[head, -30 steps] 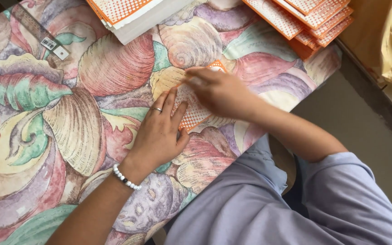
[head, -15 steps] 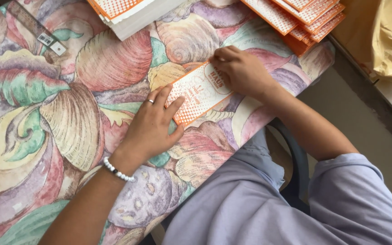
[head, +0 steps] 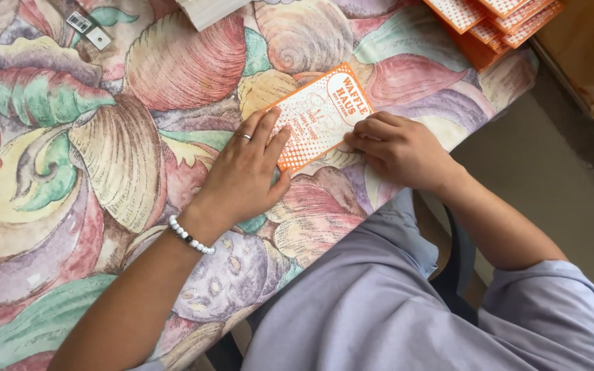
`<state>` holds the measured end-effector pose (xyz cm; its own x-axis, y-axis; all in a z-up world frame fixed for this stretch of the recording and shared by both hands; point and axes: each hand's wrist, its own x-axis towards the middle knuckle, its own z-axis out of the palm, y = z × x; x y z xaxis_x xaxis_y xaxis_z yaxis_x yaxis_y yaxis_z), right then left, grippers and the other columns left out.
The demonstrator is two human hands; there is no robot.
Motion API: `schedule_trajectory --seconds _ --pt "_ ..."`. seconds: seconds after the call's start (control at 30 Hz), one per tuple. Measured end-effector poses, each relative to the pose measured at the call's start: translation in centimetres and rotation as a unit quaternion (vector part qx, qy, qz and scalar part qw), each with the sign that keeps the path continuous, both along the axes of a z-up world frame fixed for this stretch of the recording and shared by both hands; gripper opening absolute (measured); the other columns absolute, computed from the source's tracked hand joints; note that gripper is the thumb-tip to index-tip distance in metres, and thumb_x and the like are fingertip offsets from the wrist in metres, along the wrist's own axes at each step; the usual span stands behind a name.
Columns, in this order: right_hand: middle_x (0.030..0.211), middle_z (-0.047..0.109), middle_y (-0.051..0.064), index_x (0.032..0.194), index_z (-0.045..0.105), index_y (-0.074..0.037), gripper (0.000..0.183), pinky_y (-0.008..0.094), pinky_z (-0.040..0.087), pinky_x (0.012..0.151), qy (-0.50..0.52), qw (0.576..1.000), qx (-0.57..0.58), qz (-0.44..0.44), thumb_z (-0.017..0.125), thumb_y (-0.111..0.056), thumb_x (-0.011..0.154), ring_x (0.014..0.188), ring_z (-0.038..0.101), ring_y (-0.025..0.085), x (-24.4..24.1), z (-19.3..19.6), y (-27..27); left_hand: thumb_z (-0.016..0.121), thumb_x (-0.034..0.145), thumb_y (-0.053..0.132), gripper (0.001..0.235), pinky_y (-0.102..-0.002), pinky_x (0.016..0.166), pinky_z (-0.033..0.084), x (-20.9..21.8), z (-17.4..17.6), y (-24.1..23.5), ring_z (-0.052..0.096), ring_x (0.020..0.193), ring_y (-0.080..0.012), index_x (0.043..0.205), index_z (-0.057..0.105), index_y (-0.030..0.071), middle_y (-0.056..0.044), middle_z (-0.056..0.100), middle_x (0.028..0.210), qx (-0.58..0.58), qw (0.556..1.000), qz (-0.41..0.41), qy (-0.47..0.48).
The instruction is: Folding flat paper bags into their final shape and stacking them neatly on a table.
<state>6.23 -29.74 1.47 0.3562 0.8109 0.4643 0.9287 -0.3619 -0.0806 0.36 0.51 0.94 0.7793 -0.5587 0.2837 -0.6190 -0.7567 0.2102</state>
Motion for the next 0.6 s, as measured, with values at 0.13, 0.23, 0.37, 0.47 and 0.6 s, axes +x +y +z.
schedule_trajectory --seconds 0.13,0.23,0.37,0.47,0.6 --pt "0.1 0.066 0.01 0.1 0.075 -0.004 0.012 0.036 0.055 0.075 -0.006 1.0 0.014 -0.004 0.064 -0.005 0.097 0.094 0.069 0.029 -0.2 0.2 -0.1 0.062 0.088 0.033 0.061 -0.054 0.115 0.036 0.2 0.3 0.1 0.04 0.138 -0.049 0.136 0.058 -0.004 -0.032 0.044 0.143 -0.023 1.0 0.001 0.013" --pt "0.099 0.067 0.009 0.099 0.075 -0.004 0.012 0.036 0.056 0.075 -0.006 1.0 0.024 -0.001 0.064 -0.004 0.096 0.094 0.07 0.029 0.0 -0.3 -0.2 0.064 0.087 0.036 0.063 -0.055 0.112 0.039 0.2 0.1 0.2 0.045 0.135 -0.0498 0.137 0.057 -0.002 -0.033 0.045 0.14 -0.017 1.0 0.007 -0.002" --pt "0.099 0.067 0.009 0.099 0.076 -0.005 0.014 0.035 0.056 0.076 -0.013 0.999 0.029 -0.002 0.062 -0.004 0.096 0.094 0.069 0.028 0.1 -1.0 -0.2 0.062 0.087 0.04 0.065 -0.061 0.115 0.029 0.1 1.3 0.0 0.047 0.137 -0.0462 0.14 0.057 0.002 -0.03 0.047 0.144 0.016 0.999 0.03 0.026" --pt "0.098 0.067 0.008 0.097 0.076 -0.005 0.014 0.035 0.056 0.076 -0.013 0.999 0.031 -0.001 0.062 -0.002 0.094 0.092 0.069 0.028 0.1 -0.8 -0.1 0.061 0.089 0.039 0.064 -0.063 0.116 0.026 0.0 2.4 -0.4 0.05 0.136 -0.0451 0.141 0.057 0.002 -0.031 0.048 0.146 0.03 0.997 0.041 0.054" --pt "0.094 0.068 0.01 0.096 0.077 -0.004 0.015 0.037 0.056 0.074 0.041 0.998 0.052 0.01 0.066 0.002 0.088 0.088 0.07 0.03 0.5 1.0 -0.2 0.068 0.085 0.039 0.066 -0.069 0.114 0.023 0.9 1.9 -0.8 0.059 0.126 -0.0455 0.137 0.059 0.0 -0.031 0.053 0.141 0.026 0.994 0.067 0.084"
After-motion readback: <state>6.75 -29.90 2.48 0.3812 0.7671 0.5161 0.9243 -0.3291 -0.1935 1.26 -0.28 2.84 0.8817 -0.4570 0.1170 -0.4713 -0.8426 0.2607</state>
